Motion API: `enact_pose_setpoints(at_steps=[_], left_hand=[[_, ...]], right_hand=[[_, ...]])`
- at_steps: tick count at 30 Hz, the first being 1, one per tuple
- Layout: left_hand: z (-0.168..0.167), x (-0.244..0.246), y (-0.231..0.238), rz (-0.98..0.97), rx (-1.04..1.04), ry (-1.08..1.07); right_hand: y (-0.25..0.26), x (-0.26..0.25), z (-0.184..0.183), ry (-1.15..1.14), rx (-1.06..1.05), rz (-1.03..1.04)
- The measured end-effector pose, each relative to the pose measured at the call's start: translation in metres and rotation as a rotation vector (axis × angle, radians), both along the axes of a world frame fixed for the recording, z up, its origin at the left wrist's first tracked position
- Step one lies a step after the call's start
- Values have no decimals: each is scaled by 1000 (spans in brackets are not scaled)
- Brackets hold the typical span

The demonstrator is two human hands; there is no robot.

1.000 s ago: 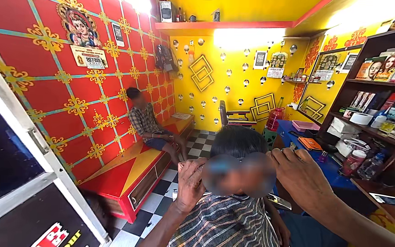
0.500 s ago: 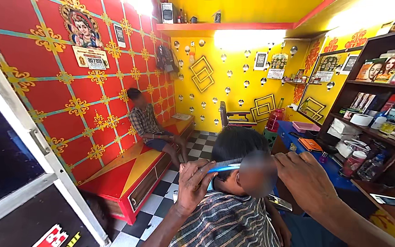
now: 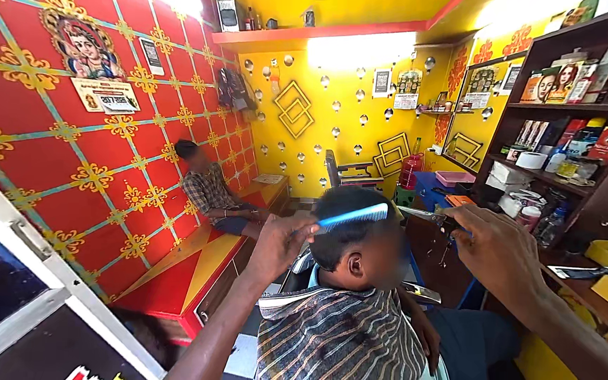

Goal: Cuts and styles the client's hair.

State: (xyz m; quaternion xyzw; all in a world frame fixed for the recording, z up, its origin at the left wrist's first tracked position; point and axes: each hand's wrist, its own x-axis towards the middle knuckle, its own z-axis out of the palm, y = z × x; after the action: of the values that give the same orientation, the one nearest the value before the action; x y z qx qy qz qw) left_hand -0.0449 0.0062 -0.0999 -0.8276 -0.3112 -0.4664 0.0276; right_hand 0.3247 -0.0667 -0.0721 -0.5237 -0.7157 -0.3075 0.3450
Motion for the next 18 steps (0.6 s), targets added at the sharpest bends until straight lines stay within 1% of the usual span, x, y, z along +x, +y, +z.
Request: enact_pose_setpoints(at_steps=[4, 8, 12, 14, 18], left_hand=[[-31, -2, -8, 97, 173, 71], [-49, -6, -15, 142, 255, 87], [-42, 1, -36, 162, 244, 145], [-48, 0, -40, 165, 254, 149], [-48, 1, -43, 68, 396, 114]], right_hand=[[-1, 9, -6, -1, -8, -14], [1, 12, -9, -6, -3, -21], [0, 13, -12, -12, -2, 5], [1, 15, -13, -23, -13, 2], [0, 19, -12, -3, -18, -16]])
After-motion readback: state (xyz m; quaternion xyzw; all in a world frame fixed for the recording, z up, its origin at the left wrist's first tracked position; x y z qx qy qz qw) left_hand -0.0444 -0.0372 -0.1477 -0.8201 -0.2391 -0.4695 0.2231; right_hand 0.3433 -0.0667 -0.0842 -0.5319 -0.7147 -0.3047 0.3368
